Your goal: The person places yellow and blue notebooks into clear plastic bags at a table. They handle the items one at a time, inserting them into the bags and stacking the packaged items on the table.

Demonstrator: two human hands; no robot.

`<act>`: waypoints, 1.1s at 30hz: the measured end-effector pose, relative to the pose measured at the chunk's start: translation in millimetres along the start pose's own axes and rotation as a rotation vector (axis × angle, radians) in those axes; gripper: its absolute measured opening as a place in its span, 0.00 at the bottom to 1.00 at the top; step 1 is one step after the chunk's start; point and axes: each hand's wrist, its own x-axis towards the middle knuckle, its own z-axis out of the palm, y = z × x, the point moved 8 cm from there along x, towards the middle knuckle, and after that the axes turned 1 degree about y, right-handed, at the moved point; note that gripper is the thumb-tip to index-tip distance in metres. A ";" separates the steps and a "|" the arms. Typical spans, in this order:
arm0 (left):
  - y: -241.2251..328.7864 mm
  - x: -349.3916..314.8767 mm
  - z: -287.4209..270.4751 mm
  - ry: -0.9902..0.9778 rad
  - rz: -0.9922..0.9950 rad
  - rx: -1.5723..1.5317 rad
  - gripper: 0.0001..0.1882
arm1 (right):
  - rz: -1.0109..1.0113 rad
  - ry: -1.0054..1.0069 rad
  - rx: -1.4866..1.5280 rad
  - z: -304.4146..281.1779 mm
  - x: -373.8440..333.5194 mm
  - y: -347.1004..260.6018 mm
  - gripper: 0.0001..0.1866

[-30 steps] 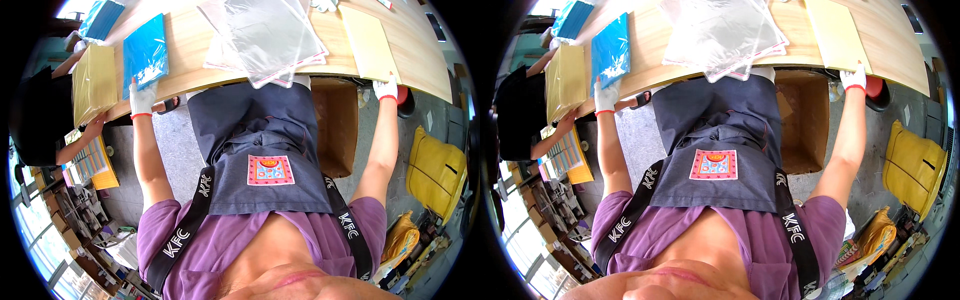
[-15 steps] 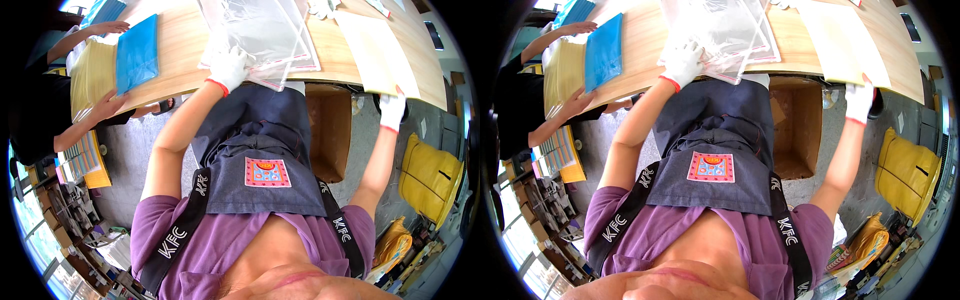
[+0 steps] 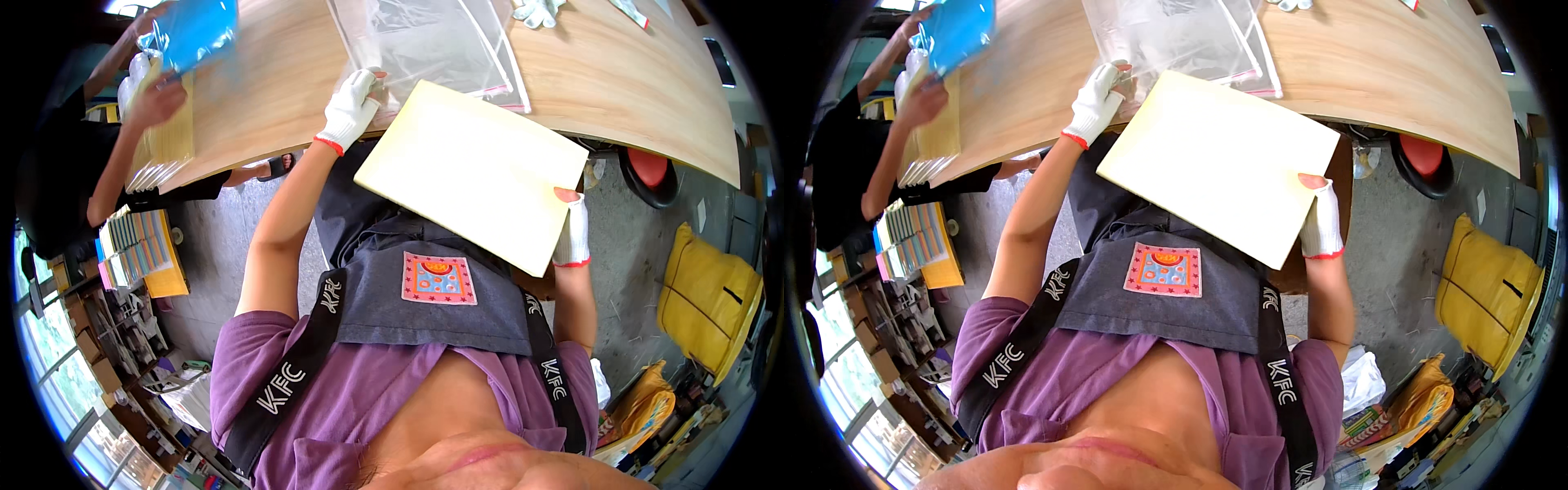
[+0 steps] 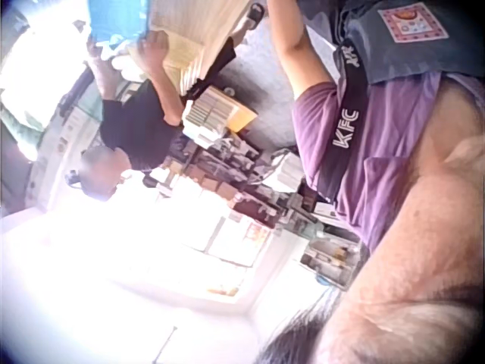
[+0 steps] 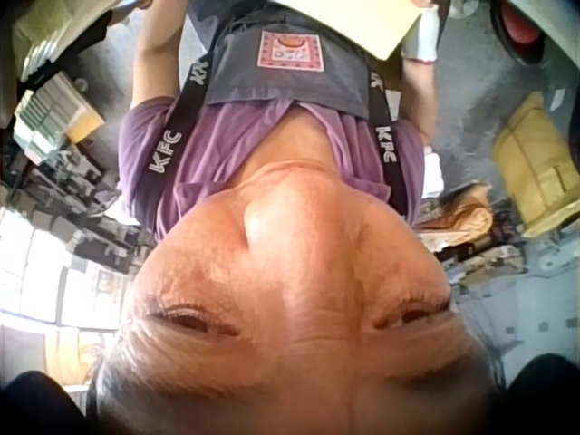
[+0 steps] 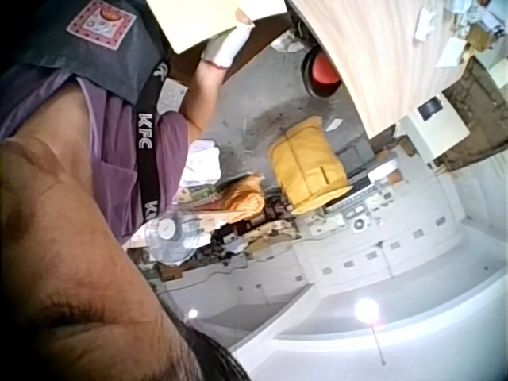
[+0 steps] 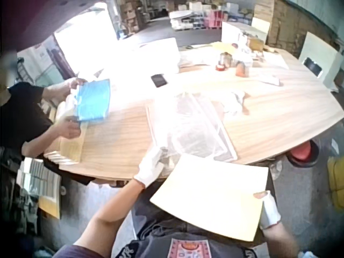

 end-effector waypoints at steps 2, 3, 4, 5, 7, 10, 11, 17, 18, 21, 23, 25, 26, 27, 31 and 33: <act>-4.3 -6.3 0.6 0.047 0.012 0.168 0.21 | -0.037 0.033 0.044 -3.5 6.1 4.0 0.33; -3.7 -8.1 -0.1 0.069 0.018 0.251 0.21 | -0.047 0.045 0.065 -7.7 11.9 6.0 0.33; -4.5 -8.4 -2.4 0.092 0.044 0.295 0.19 | -0.037 0.064 0.085 -16.7 19.4 11.6 0.32; 1.0 -7.7 -7.6 0.152 0.108 0.389 0.16 | -0.030 0.083 0.107 -20.7 25.0 14.8 0.31; -8.1 -2.5 -5.4 0.140 0.123 0.363 0.18 | -0.043 0.103 0.140 -26.8 32.3 18.9 0.28; 16.0 2.1 -12.1 0.086 0.130 0.145 0.22 | -0.103 0.117 0.142 -4.6 33.9 24.0 0.21; 25.2 3.6 -17.0 0.096 0.140 0.146 0.23 | -0.072 0.072 0.172 -4.8 38.3 32.5 0.21; 55.7 -21.0 -16.3 0.197 0.210 0.103 0.29 | -0.032 0.076 0.238 12.9 42.9 57.8 0.19; 50.8 -28.3 -15.5 0.301 0.128 -0.091 0.32 | -0.067 0.107 0.222 22.2 40.6 54.7 0.18; 18.1 -48.2 32.3 0.615 -0.205 -0.927 0.37 | -0.065 -0.003 0.253 24.1 50.2 60.3 0.17; 7.1 -43.6 72.9 0.566 -0.238 -1.257 0.21 | -0.086 0.065 0.215 32.1 51.5 55.8 0.18; -24.1 -49.0 120.1 0.541 -0.496 -1.560 0.15 | -0.080 0.068 0.210 37.4 56.8 51.0 0.18; -20.4 -49.3 122.3 0.493 -0.502 -1.498 0.15 | -0.097 0.063 0.235 42.6 63.9 49.8 0.17; -16.2 -52.8 124.3 0.446 -0.507 -1.435 0.14 | -0.132 0.048 0.257 48.6 69.4 46.9 0.16; -6.2 -84.8 128.0 0.352 -0.441 -1.310 0.14 | -0.163 0.041 0.206 54.7 88.4 60.2 0.13; 0.8 -107.4 126.8 0.222 -0.392 -1.272 0.13 | -0.143 -0.006 0.159 66.7 83.2 68.6 0.13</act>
